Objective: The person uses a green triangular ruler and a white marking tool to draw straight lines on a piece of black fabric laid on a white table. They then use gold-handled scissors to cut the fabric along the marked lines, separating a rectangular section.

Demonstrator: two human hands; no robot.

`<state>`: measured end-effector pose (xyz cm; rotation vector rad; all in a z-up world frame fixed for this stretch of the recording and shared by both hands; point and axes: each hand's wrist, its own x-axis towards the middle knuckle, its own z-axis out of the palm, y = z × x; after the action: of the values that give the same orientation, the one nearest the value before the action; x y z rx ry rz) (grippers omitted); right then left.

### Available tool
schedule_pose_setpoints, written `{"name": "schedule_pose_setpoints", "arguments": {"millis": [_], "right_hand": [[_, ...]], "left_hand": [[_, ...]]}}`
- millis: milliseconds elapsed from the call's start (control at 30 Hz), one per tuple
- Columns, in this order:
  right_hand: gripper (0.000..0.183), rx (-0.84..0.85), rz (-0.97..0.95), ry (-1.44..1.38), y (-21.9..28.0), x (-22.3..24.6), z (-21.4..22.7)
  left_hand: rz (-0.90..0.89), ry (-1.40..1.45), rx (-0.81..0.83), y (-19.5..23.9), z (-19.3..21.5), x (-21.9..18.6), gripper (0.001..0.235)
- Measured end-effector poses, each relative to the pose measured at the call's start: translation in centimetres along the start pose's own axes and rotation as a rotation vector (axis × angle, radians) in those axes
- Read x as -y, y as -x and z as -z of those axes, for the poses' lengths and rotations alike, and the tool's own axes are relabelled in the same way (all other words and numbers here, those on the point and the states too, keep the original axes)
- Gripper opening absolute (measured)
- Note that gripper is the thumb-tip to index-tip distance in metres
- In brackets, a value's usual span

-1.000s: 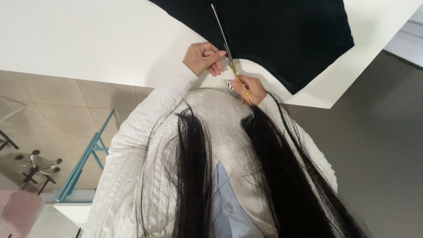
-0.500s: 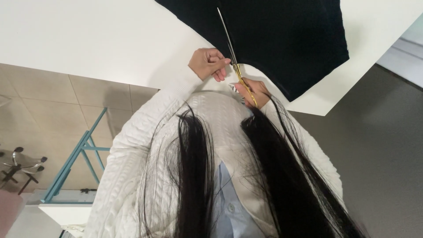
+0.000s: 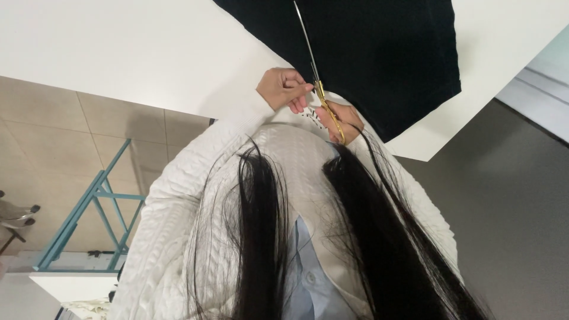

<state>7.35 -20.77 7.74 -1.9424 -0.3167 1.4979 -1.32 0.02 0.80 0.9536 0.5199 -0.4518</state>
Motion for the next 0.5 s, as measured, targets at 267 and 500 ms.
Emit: {"name": "schedule_pose_setpoints", "arguments": {"millis": [267,500], "right_hand": [[0.038,0.017,-0.047,0.004,-0.6,2.3,0.4],[0.031,-0.04,0.074,0.142,-0.2,1.7,0.3]], "left_hand": [[0.003,-0.016,0.002,0.6,-0.2,-0.7,0.026],[0.001,-0.03,0.014,0.6,-0.6,-0.1,0.026]]}}
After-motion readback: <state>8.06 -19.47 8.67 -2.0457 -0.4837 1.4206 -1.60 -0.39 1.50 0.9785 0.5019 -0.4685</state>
